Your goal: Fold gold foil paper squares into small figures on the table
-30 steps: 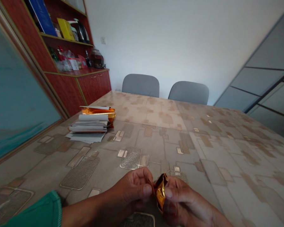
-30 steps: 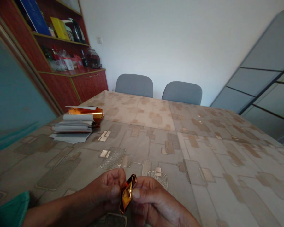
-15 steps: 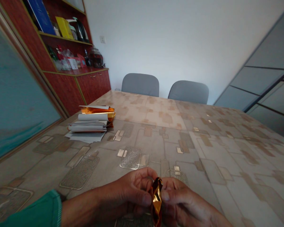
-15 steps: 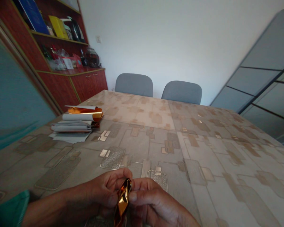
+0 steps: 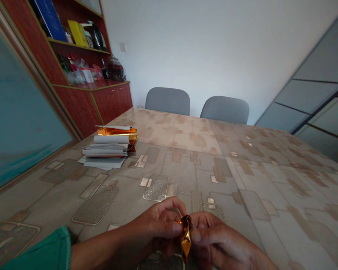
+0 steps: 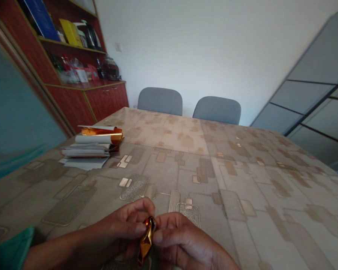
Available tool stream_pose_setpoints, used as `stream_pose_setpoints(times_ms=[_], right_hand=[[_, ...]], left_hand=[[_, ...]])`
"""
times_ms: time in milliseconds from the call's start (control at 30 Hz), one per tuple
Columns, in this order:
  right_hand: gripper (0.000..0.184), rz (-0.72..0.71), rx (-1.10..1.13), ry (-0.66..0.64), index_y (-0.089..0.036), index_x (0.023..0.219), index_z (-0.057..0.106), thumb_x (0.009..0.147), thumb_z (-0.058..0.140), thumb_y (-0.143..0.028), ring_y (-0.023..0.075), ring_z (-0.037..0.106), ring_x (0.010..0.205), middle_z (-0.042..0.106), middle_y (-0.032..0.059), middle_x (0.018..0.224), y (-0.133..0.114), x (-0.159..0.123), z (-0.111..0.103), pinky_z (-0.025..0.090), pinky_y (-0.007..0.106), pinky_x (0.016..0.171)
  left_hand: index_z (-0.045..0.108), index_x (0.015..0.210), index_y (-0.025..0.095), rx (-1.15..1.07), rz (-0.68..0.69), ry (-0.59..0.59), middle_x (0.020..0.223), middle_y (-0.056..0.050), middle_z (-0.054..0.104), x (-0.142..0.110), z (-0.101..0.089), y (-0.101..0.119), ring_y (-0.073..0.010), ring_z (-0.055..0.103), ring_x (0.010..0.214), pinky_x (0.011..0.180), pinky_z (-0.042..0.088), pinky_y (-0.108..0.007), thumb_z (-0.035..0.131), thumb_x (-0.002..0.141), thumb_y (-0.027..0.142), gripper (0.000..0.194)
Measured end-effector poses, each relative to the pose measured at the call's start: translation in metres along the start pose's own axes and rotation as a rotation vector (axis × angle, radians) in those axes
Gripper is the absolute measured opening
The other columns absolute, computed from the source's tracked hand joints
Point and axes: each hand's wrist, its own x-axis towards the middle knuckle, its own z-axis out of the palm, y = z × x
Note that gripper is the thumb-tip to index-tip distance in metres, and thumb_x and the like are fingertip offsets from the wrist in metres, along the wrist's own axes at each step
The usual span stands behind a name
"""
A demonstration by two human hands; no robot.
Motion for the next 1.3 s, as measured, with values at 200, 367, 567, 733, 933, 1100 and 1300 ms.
stream_pose_setpoints(times_ms=[200, 367, 567, 733, 933, 1100, 1300], right_hand=[[0.018, 0.007, 0.0, 0.02, -0.008, 0.083, 0.074, 0.08, 0.078, -0.025, 0.0052, 0.046, 0.043, 0.057, -0.0034, 0.058, 0.0, -0.003, -0.003, 0.04, 0.015, 0.042], [0.015, -0.019, -0.003, 0.062, -0.01, 0.079, 0.072, 0.079, 0.078, -0.024, 0.0054, 0.045, 0.042, 0.056, -0.004, 0.056, 0.001, -0.003, -0.008, 0.04, 0.014, 0.041], [0.024, 0.011, -0.018, 0.037, -0.006, 0.088, 0.074, 0.078, 0.079, -0.027, 0.0059, 0.047, 0.046, 0.058, -0.0012, 0.061, -0.003, -0.001, 0.001, 0.042, 0.015, 0.043], [0.016, 0.039, 0.047, 0.0, -0.008, 0.077, 0.073, 0.074, 0.081, -0.021, 0.005, 0.052, 0.049, 0.06, -0.0014, 0.059, -0.003, -0.001, 0.005, 0.045, 0.014, 0.051], [0.023, 0.019, -0.048, 0.027, -0.008, 0.087, 0.073, 0.077, 0.081, -0.027, 0.0084, 0.06, 0.056, 0.066, 0.0019, 0.067, -0.006, -0.001, 0.004, 0.044, 0.014, 0.048], [0.039, 0.006, -0.141, 0.15, -0.008, 0.094, 0.068, 0.074, 0.087, -0.035, 0.0089, 0.059, 0.059, 0.066, 0.0041, 0.075, -0.009, -0.002, 0.006, 0.043, 0.015, 0.048], [0.035, -0.297, -0.323, 0.253, -0.019, 0.085, 0.058, 0.078, 0.085, -0.04, 0.0101, 0.059, 0.061, 0.065, -0.0013, 0.073, -0.011, -0.003, 0.013, 0.043, 0.017, 0.05]], left_hand=[[0.058, 0.086, 0.019, 0.004, 0.02, 0.046, 0.073, -0.002, 0.07, -0.001, 0.003, -0.005, -0.008, 0.06, 0.048, 0.042, 0.043, -0.013, 0.086, 0.077, 0.039, 0.036], [0.065, 0.081, 0.014, -0.01, -0.019, 0.122, 0.07, -0.004, 0.071, 0.0, 0.002, -0.005, -0.0085, 0.061, 0.051, 0.049, 0.048, -0.016, 0.088, 0.073, 0.043, 0.038], [0.068, 0.107, 0.021, -0.045, -0.035, 0.044, 0.071, 0.003, 0.066, 0.0, 0.0, 0.001, -0.0069, 0.06, 0.052, 0.048, 0.043, -0.014, 0.091, 0.072, 0.033, 0.043], [0.072, 0.105, 0.018, 0.048, -0.083, 0.018, 0.07, 0.002, 0.065, 0.0, 0.001, 0.006, -0.0064, 0.055, 0.051, 0.045, 0.039, -0.014, 0.092, 0.07, 0.034, 0.043], [0.069, 0.096, 0.018, 0.07, -0.036, 0.062, 0.08, -0.001, 0.069, 0.003, -0.003, 0.001, -0.0088, 0.062, 0.059, 0.052, 0.047, -0.016, 0.092, 0.069, 0.03, 0.038], [0.067, 0.095, 0.018, 0.051, 0.023, 0.12, 0.08, 0.0, 0.068, 0.004, -0.003, -0.005, -0.0099, 0.064, 0.06, 0.054, 0.05, -0.018, 0.092, 0.069, 0.031, 0.039], [0.065, 0.102, 0.018, 0.011, 0.137, 0.172, 0.086, -0.001, 0.069, 0.004, 0.004, -0.003, -0.0079, 0.065, 0.062, 0.052, 0.047, -0.014, 0.088, 0.076, 0.034, 0.038]])
